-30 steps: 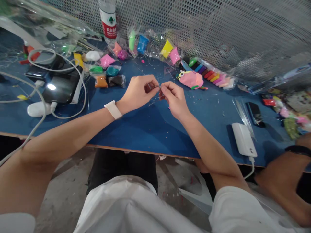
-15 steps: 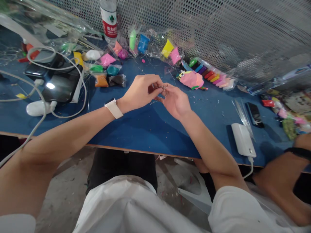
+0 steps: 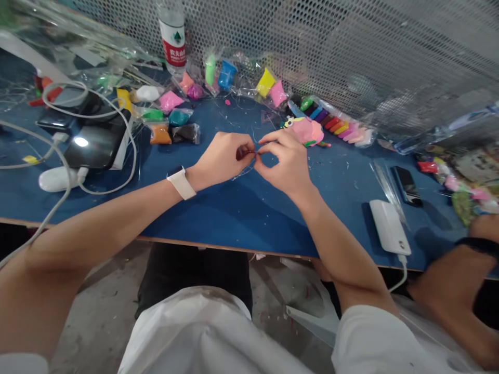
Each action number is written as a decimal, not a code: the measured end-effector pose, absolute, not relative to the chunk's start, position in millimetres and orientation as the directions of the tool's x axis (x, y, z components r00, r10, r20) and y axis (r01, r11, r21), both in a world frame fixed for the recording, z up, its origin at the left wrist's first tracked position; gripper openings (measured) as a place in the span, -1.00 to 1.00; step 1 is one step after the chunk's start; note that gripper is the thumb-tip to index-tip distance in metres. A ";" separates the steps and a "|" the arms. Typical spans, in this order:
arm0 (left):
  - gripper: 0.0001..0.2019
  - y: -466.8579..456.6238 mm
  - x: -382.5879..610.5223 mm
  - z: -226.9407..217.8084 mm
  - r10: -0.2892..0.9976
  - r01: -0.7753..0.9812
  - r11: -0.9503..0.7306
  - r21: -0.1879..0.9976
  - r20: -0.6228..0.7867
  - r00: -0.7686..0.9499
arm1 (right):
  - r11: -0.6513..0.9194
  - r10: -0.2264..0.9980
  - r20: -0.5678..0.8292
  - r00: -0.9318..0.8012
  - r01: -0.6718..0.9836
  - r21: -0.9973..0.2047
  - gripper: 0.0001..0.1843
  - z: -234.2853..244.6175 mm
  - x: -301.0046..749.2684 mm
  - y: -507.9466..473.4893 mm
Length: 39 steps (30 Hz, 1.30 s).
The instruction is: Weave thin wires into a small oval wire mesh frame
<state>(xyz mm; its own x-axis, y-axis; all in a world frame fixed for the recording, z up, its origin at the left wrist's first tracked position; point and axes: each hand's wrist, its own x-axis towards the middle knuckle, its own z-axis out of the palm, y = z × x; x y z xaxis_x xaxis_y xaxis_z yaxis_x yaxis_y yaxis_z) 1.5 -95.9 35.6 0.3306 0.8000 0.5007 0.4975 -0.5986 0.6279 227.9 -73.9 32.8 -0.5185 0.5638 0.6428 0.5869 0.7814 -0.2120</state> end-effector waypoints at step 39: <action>-0.84 -87.2 -6.1 31.6 0.761 0.574 -0.642 0.508 0.507 0.404 | 0.738 0.661 0.624 -0.417 0.514 -0.438 -0.92 13.1 218.7 -64.6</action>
<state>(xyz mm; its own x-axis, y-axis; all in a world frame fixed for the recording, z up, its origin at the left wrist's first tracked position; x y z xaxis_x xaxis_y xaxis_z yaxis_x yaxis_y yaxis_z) -6.1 -87.2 31.6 0.4036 0.7615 0.5072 0.5738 -0.6425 0.5079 218.7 -64.6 13.1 -0.4169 0.6607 0.6242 0.5137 0.7378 -0.4379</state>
